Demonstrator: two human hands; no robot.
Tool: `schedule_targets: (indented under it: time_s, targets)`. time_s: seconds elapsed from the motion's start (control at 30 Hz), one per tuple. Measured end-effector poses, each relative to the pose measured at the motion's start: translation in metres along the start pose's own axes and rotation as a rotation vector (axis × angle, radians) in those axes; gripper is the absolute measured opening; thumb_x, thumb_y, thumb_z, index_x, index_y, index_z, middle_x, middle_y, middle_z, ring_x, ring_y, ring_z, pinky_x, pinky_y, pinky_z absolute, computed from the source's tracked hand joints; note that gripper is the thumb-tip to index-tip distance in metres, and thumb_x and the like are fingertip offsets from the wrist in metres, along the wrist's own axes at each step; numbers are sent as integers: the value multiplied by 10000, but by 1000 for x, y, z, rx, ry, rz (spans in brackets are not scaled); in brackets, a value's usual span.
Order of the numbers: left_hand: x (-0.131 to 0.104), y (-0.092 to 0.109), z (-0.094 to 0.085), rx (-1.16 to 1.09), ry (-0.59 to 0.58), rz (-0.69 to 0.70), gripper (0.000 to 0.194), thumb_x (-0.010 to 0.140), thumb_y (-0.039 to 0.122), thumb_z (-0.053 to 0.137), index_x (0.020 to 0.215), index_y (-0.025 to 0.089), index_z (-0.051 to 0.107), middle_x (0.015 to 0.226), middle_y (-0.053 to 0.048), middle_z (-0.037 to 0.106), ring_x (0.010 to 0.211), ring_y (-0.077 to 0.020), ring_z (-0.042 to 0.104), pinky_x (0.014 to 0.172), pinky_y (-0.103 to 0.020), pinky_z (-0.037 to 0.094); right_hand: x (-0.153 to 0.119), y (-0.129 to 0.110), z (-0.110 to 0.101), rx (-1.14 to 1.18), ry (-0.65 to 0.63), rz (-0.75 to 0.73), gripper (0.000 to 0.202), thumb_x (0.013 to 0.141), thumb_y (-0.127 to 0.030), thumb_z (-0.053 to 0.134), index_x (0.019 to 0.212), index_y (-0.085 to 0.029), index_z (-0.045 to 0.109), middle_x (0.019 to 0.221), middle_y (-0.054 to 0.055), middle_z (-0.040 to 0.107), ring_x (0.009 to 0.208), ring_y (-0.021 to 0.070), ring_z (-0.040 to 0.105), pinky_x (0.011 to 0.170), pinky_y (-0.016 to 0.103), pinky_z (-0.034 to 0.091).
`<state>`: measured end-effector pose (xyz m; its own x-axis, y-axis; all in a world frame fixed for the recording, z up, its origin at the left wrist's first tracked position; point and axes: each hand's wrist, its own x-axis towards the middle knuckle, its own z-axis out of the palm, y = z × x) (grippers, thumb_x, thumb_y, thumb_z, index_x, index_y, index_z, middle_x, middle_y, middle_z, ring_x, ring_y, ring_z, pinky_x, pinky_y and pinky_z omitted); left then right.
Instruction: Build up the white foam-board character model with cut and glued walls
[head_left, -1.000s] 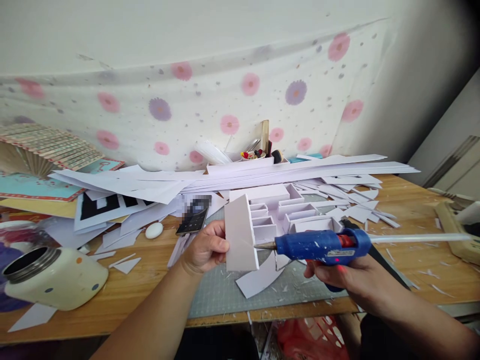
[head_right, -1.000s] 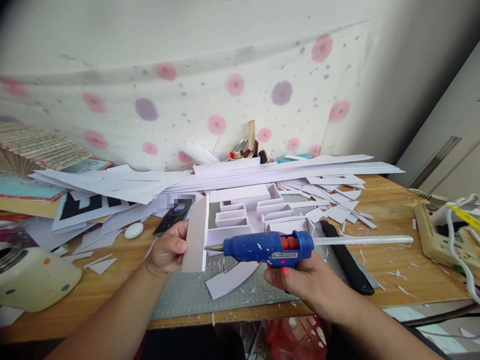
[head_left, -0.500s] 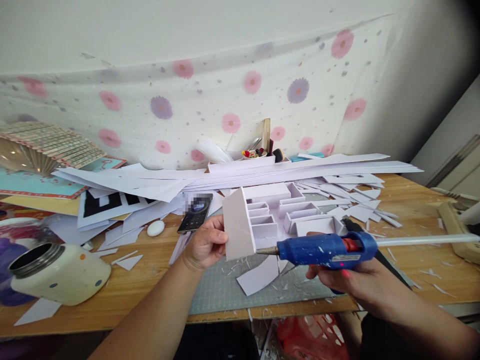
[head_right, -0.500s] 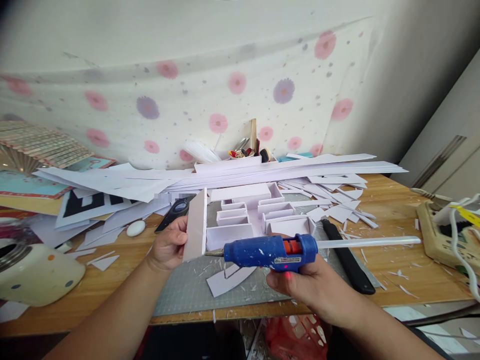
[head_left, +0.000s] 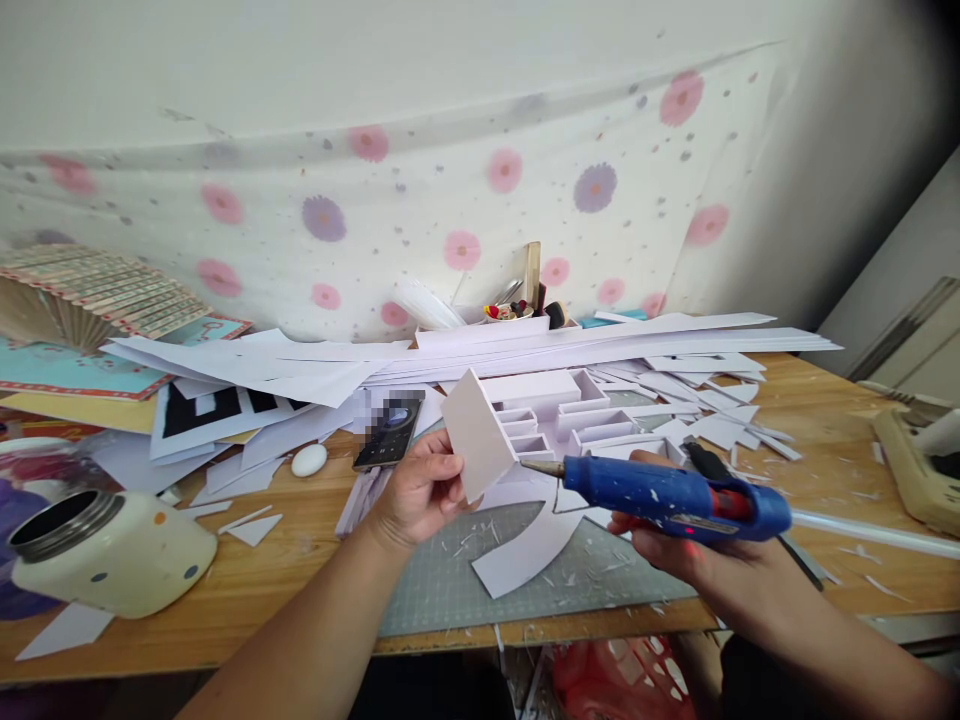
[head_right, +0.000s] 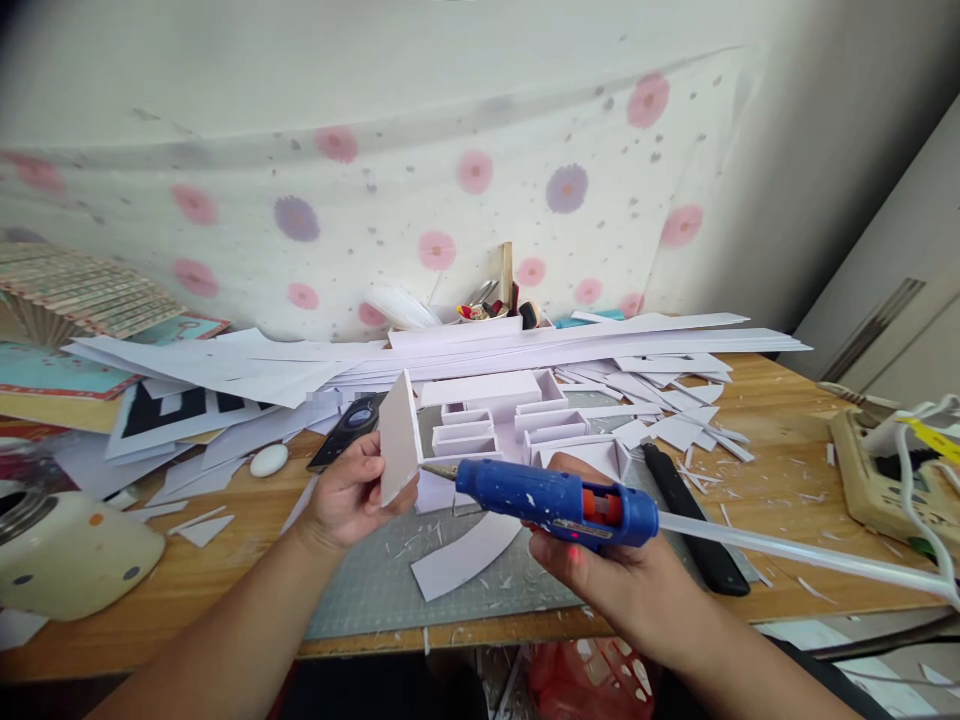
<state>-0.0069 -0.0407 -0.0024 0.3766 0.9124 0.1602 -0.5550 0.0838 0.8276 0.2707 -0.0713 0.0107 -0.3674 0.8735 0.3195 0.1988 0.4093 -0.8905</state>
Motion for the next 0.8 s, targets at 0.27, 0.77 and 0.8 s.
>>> schedule_targets:
  time_s: [0.27, 0.77, 0.8]
  targets:
    - [-1, -2, 2, -44, 22, 10, 184, 681, 255, 720, 663, 141, 576, 389, 40, 468, 333, -50, 305, 387, -175, 310, -1, -4, 4, -59, 55, 31, 172, 833, -417, 634, 819, -245, 640, 755, 40, 616, 712, 232, 606, 569, 285, 519]
    - [0, -5, 4, -91, -29, 12, 139, 722, 239, 691, 719, 135, 599, 431, 35, 490, 354, -42, 309, 392, -164, 299, 2, -8, 9, -67, 60, -22, 222, 859, -457, 607, 828, -238, 632, 805, 57, 595, 763, 244, 588, 596, 308, 507]
    - [0, -5, 4, -91, -29, 13, 134, 724, 236, 688, 722, 134, 601, 432, 35, 490, 353, -41, 310, 393, -163, 303, 2, -7, 9, -65, 53, -24, 221, 867, -453, 596, 840, -236, 628, 813, 56, 593, 770, 244, 587, 596, 306, 501]
